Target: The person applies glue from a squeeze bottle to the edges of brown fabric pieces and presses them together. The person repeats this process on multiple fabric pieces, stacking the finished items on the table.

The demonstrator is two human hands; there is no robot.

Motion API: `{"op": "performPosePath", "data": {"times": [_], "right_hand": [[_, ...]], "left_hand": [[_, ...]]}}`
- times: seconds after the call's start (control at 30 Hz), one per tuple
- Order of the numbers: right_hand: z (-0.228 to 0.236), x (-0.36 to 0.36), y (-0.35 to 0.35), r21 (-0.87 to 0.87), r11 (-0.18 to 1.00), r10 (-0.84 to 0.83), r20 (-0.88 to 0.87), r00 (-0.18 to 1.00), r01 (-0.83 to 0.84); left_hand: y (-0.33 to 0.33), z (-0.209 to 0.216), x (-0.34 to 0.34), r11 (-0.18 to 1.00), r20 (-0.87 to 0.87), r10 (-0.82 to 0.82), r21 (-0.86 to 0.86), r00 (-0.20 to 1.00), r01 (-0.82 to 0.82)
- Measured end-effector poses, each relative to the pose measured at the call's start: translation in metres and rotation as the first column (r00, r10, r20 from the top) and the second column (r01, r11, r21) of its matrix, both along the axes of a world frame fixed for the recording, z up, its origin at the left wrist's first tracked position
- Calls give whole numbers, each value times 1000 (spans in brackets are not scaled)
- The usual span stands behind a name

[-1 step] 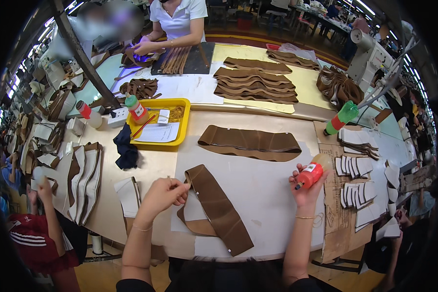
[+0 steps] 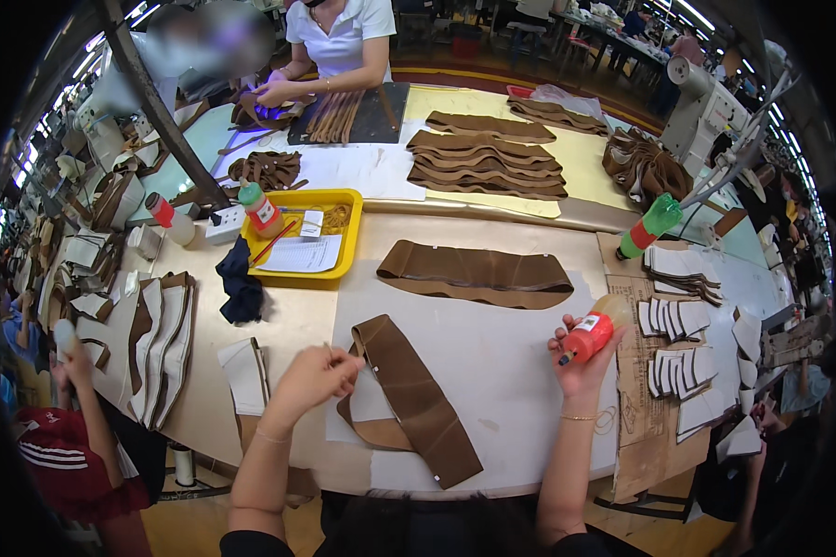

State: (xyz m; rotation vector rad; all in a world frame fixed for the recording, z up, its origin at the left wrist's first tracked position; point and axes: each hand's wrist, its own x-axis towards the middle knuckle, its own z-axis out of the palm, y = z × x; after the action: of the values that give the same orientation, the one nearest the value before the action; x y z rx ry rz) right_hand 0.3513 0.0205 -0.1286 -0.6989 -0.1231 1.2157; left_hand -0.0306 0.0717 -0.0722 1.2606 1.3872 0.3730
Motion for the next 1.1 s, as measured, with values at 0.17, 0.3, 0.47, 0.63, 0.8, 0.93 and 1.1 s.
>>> {"op": "performPosePath", "data": {"times": [0.17, 0.3, 0.47, 0.63, 0.8, 0.93, 1.1], "right_hand": [[2, -10, -9, 42, 998, 32, 96, 995, -36], [3, -21, -10, 55, 996, 58, 114, 992, -65], [1, -26, -9, 77, 991, 101, 101, 990, -109], [10, -37, -7, 108, 987, 115, 82, 990, -123], [35, -33, -5, 185, 967, 158, 105, 982, -175], [68, -47, 5, 280, 928, 197, 190, 962, -246], [115, -68, 14, 310, 895, 141, 486, 862, -321]], "left_hand": [[-26, -44, 6, 982, -126, 20, 186, 992, 4], [-27, -66, 16, 926, -173, 172, 364, 970, -99], [1, -73, 42, 806, -323, 183, 590, 929, 46], [24, -66, 55, 972, 210, 150, 145, 966, -182], [0, -29, 56, 799, 763, 574, -602, 296, 3], [-24, 5, 62, 909, 811, 368, -417, 454, 9], [-39, 58, 63, 1000, 699, 9, -11, 715, -2]]}}
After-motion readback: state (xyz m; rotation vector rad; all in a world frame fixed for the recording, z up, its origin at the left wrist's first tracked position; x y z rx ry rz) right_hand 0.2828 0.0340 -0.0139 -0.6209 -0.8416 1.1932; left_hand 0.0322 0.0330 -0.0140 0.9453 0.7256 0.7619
